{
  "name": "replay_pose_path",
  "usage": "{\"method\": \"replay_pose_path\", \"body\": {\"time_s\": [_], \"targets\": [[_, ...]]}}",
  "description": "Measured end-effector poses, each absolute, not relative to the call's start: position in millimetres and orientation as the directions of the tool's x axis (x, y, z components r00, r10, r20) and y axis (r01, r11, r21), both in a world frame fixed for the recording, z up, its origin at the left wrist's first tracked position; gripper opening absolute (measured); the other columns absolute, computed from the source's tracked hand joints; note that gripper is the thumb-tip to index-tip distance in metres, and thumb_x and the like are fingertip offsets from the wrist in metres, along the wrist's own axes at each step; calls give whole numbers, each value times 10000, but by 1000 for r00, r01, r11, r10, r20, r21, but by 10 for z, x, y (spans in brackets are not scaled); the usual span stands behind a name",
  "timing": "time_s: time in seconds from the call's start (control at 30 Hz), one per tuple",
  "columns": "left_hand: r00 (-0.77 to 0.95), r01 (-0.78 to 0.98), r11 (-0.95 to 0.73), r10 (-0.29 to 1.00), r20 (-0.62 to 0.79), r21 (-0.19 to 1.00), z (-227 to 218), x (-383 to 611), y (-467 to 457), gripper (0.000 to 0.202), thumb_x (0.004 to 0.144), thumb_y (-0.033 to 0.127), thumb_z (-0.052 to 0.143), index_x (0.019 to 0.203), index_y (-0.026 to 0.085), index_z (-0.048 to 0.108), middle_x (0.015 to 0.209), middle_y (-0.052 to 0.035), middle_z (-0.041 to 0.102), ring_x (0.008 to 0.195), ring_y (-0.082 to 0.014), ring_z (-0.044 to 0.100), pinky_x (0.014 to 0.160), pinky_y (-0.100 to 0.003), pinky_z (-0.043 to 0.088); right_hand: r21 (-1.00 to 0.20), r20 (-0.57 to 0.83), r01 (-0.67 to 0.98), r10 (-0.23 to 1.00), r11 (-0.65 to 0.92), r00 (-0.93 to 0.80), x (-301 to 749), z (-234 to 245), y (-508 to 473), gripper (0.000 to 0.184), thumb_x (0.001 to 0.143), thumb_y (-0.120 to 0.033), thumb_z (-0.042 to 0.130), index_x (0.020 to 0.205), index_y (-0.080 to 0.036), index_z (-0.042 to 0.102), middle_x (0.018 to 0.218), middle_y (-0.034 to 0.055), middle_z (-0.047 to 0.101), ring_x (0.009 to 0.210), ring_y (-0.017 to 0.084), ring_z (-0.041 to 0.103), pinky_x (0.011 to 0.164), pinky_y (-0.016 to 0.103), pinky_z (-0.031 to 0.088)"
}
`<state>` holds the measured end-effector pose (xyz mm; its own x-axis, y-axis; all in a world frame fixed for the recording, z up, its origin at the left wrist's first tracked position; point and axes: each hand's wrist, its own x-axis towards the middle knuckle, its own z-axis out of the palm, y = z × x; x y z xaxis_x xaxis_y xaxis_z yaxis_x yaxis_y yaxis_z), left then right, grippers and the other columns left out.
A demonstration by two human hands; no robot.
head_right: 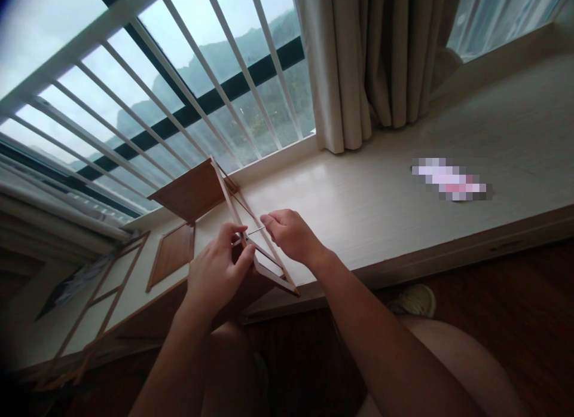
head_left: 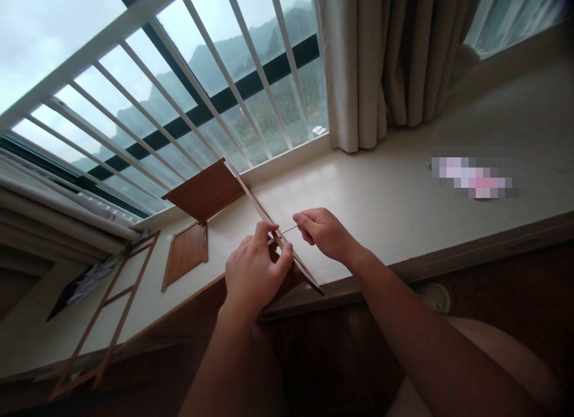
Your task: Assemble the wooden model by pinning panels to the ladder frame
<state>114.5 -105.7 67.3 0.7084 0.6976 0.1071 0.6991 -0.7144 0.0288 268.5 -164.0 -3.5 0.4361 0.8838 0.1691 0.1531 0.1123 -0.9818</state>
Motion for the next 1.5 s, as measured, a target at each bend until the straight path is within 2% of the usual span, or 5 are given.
{"method": "replay_pose_path", "body": {"time_s": [0.37, 0.9, 1.23, 1.33, 1.5], "targets": [[708, 700, -714, 697, 113, 16, 677, 1153, -1052, 481, 840, 611, 266, 1188, 333, 446, 1039, -7, 661, 929, -179, 620, 738, -265, 402, -937, 293, 299, 870, 180, 396, 2707, -36, -1704, 533, 916, -551, 378, 632, -107, 462, 567, -7, 463, 557, 36, 388, 590, 208, 299], [717, 690, -723, 687, 115, 16, 671, 1135, -1046, 453, 838, 617, 276, 1172, 352, 429, 1032, 13, 665, 938, -188, 621, 724, -261, 366, -930, 310, 293, 901, 221, 303, 2778, -63, -1734, 492, 922, -532, 387, 696, -110, 503, 638, -10, 503, 617, 37, 438, 644, 190, 336], [718, 689, -725, 685, 122, 15, 669, 1142, -1045, 447, 841, 612, 274, 1170, 353, 431, 1034, 15, 666, 942, -188, 620, 719, -255, 355, -849, 409, 478, 851, 224, 328, 2771, -70, -1733, 404, 929, -465, 421, 775, -120, 563, 670, -9, 535, 628, 32, 424, 646, 183, 309], [720, 687, -726, 683, 119, 9, 673, 1150, -1049, 445, 842, 612, 267, 1165, 352, 431, 1020, 16, 666, 938, -193, 621, 712, -259, 351, -864, 408, 442, 850, 241, 333, 2756, -64, -1729, 407, 930, -467, 418, 778, -118, 562, 698, -3, 560, 643, 32, 452, 661, 181, 330], [720, 688, -726, 684, 118, 9, 669, 1146, -1045, 453, 840, 617, 267, 1167, 351, 432, 1011, 18, 665, 934, -190, 618, 708, -259, 350, -927, 355, 245, 878, 285, 321, 2722, -39, -1711, 457, 923, -493, 414, 737, -101, 558, 671, 3, 556, 640, 32, 470, 670, 176, 362]]}}
